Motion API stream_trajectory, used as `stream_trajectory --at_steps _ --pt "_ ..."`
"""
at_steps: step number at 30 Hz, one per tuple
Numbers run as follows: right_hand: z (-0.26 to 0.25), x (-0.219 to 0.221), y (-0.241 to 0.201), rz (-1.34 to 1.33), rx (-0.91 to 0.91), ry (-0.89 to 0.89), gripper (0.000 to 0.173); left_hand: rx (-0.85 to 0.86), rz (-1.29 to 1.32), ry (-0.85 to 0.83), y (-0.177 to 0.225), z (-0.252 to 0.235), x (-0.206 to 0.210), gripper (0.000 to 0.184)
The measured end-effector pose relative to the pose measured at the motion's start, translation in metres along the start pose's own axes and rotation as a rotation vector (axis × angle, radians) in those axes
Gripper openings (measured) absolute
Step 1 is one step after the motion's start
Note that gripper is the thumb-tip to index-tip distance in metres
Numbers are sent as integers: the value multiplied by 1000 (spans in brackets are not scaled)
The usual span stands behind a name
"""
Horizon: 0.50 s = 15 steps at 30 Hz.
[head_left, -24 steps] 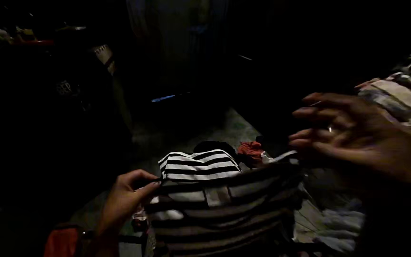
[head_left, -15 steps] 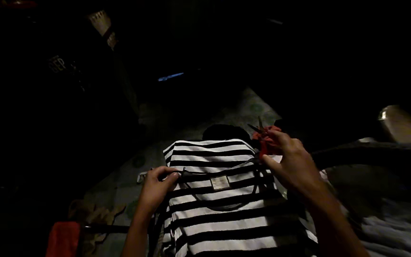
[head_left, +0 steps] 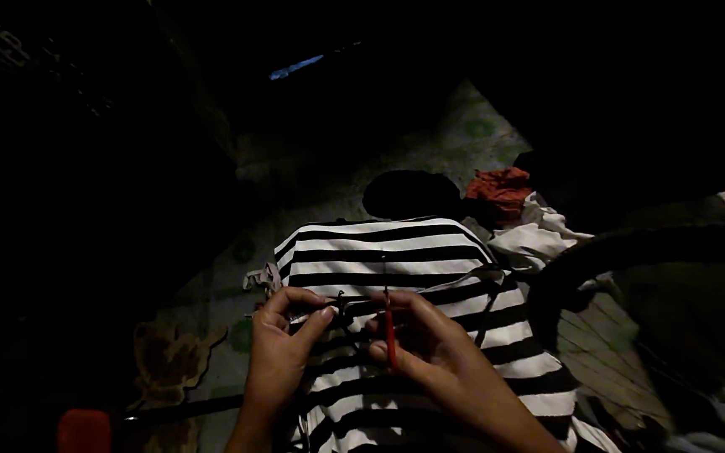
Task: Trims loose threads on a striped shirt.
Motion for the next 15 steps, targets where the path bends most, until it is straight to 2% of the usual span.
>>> stream_trajectory --at_steps 3,6,9,12,15 --pt "0 5 2 -149 -10 48 51 112 1 -57 -5 5 6 14" --pt "2 7 9 -96 -48 0 50 207 -32 -124 -10 8 8 19" --pt "7 7 10 -94 -10 -65 51 209 14 -99 -12 12 13 12" --pt "12 8 7 -106 -4 -103 51 178 52 2 -10 12 20 12" --pt "15 8 5 -105 19 -123 52 172 75 28 -9 10 23 13"
Point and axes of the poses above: each hand's wrist, its own z-axis away from the middle knuckle, its own x-axis out of the palm, y = z × x, the point moved 1 cm from there along -z, towards the middle knuckle, and after that the axes turned 9 degrees about -y, right-handed, at the moved point
